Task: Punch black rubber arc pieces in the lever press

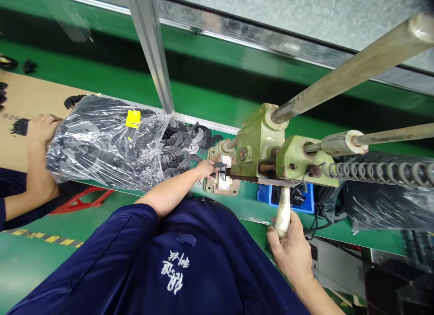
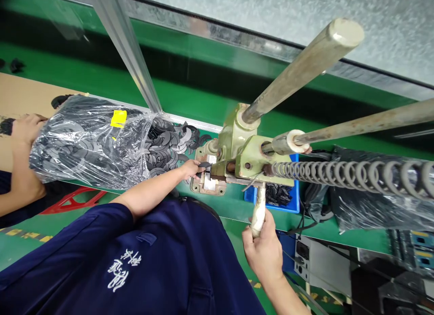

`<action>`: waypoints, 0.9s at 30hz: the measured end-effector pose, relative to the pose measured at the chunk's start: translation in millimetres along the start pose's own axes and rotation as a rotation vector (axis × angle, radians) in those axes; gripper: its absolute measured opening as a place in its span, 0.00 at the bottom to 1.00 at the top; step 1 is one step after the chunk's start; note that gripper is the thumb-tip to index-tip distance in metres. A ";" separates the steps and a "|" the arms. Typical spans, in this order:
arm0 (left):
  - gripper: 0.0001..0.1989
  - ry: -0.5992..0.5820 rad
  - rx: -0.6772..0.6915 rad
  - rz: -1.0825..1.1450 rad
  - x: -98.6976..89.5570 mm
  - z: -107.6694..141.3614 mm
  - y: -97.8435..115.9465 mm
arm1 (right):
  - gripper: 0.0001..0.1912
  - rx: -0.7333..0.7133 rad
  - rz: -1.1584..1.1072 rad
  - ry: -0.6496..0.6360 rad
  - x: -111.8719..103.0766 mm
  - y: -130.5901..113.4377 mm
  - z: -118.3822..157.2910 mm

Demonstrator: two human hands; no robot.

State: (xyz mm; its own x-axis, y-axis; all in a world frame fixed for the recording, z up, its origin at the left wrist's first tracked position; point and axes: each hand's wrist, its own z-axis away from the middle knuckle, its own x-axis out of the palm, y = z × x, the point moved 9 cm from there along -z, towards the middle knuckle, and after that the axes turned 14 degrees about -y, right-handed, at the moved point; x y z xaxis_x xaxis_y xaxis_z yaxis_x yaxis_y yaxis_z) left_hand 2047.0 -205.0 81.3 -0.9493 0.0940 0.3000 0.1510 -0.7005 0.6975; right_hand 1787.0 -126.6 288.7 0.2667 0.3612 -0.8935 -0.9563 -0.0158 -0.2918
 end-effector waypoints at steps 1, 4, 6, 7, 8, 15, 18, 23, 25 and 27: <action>0.12 0.008 0.002 -0.005 -0.5 -0.2 0.1 | 0.29 0.003 -0.002 -0.004 0.3 0.3 -0.1; 0.10 0.049 0.006 -0.039 -2.5 -0.6 1.0 | 0.29 0.009 -0.012 -0.020 1.7 1.3 -0.9; 0.09 0.080 0.003 -0.078 -3.8 -0.7 1.8 | 0.29 0.007 -0.015 -0.021 1.9 1.5 -1.5; 0.09 0.098 0.004 -0.099 -4.8 -0.7 2.4 | 0.29 0.004 -0.016 -0.022 1.9 1.3 -1.7; 0.09 0.117 0.005 -0.116 -5.6 -0.8 2.8 | 0.29 -0.001 -0.017 -0.021 1.9 0.9 -1.9; 0.08 0.200 -0.027 0.038 -3.4 -4.1 -12.0 | 0.28 -0.005 -0.019 -0.018 1.6 0.9 -1.9; 0.08 0.214 -0.033 0.109 -2.6 -4.3 -16.3 | 0.28 -0.022 -0.032 -0.016 1.4 0.5 -2.2; 0.10 0.094 -0.041 0.070 0.1 -3.5 -8.7 | 0.28 -0.009 -0.043 -0.026 1.8 2.7 -2.2; 0.10 0.057 -0.036 0.048 -0.3 -3.0 -5.0 | 0.28 -0.005 -0.044 -0.035 2.1 2.3 -1.5; 0.11 0.029 -0.035 0.051 -0.5 -3.6 -4.3 | 0.27 -0.011 -0.048 -0.037 1.7 0.4 -0.6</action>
State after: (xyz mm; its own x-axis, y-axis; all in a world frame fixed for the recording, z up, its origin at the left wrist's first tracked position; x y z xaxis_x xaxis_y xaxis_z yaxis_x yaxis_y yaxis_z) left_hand 2045.9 -204.7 75.8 -0.9484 0.0372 0.3149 0.1901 -0.7283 0.6583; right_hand 1787.1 -126.5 286.9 0.3075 0.3960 -0.8653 -0.9411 -0.0077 -0.3379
